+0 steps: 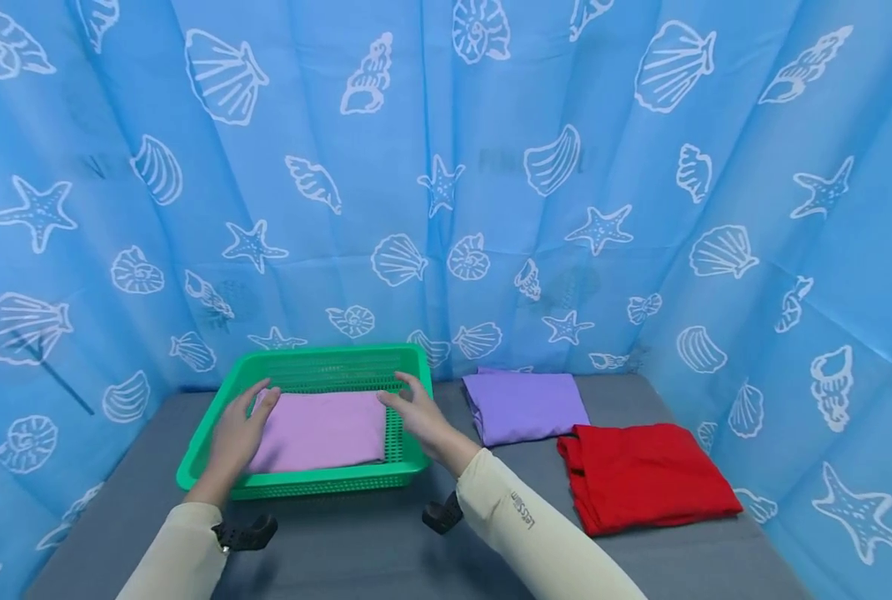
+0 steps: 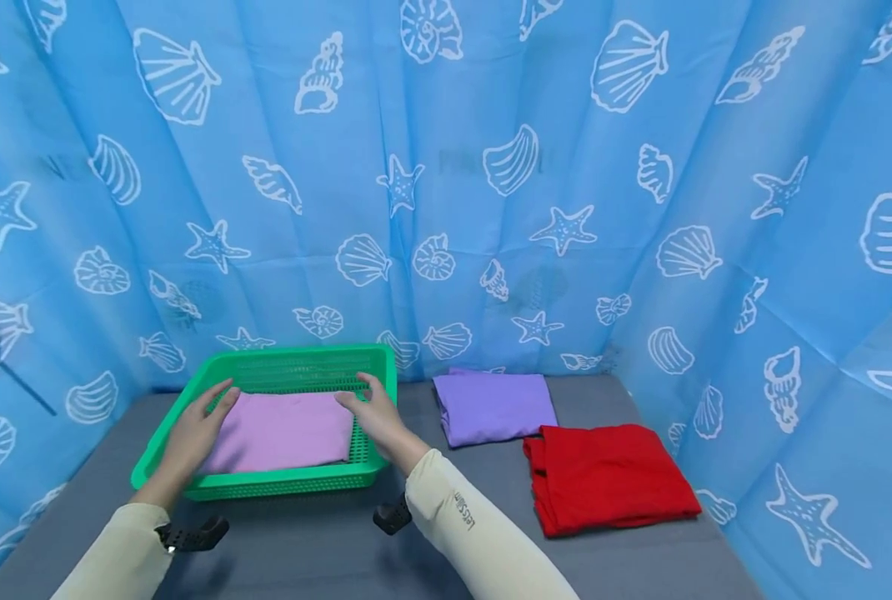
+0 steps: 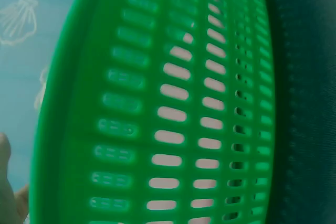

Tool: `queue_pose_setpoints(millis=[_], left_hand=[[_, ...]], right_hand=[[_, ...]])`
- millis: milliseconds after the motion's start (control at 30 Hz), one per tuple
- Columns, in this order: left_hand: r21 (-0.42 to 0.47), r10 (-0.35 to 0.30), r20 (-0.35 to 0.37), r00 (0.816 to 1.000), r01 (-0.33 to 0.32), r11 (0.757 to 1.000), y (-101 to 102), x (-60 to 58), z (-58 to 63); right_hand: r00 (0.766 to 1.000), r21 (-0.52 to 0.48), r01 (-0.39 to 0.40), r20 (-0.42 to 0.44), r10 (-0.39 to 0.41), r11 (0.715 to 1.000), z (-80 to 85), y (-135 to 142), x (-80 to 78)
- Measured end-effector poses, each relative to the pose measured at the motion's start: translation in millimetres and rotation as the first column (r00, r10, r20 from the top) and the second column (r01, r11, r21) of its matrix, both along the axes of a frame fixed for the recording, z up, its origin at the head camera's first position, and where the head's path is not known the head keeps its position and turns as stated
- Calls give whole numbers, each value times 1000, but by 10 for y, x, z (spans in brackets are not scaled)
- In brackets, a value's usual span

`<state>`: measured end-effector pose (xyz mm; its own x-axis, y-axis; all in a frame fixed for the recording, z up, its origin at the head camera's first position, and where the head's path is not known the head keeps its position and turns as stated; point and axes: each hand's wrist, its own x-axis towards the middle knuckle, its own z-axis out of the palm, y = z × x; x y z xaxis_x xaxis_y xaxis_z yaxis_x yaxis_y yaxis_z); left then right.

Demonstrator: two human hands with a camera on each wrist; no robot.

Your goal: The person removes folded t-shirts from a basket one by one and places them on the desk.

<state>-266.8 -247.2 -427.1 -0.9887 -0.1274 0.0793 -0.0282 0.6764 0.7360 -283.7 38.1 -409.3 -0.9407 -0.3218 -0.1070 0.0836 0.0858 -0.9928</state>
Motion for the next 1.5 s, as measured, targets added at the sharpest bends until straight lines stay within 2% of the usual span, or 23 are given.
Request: queue_pose_setpoints(millis=[133,367,433,500,667,933,1067,1267,1500], left_hand=[[28,-21,74,997,19,999,-69,-78,-13],[217,-54,188,981,12,976,-183,-198,-59],[242,-73,210,975,20,970,-202,-223,-82],[243,-88,225,970,32,970,-207,-239,-108],[208,-99,258,961,45,977,-167,-263,-155],[180,-134,314,940,80,980,-112,-333,-167],[162,-115,321,940,65,985,-127,-341,-194],[203,-94,345,934,24,979,-165,-331,-228],[228,-93,399,912,0,974,-192,-324,-268]], right_hand=[[1000,53,-5,8,5,999,-28,-74,-47],[1000,110,29,1,-30,993,-93,-182,-159],[999,138,45,-3,-45,989,-127,-211,-185],[998,164,56,-1,-57,985,-165,-238,-205],[996,179,39,69,-53,983,-257,-270,-233],[985,220,39,156,-74,975,-292,-297,-279],[982,236,43,171,-86,971,-311,-349,-305],[980,231,39,179,-82,972,-349,-400,-338],[984,245,18,166,-60,969,-363,-423,-344]])
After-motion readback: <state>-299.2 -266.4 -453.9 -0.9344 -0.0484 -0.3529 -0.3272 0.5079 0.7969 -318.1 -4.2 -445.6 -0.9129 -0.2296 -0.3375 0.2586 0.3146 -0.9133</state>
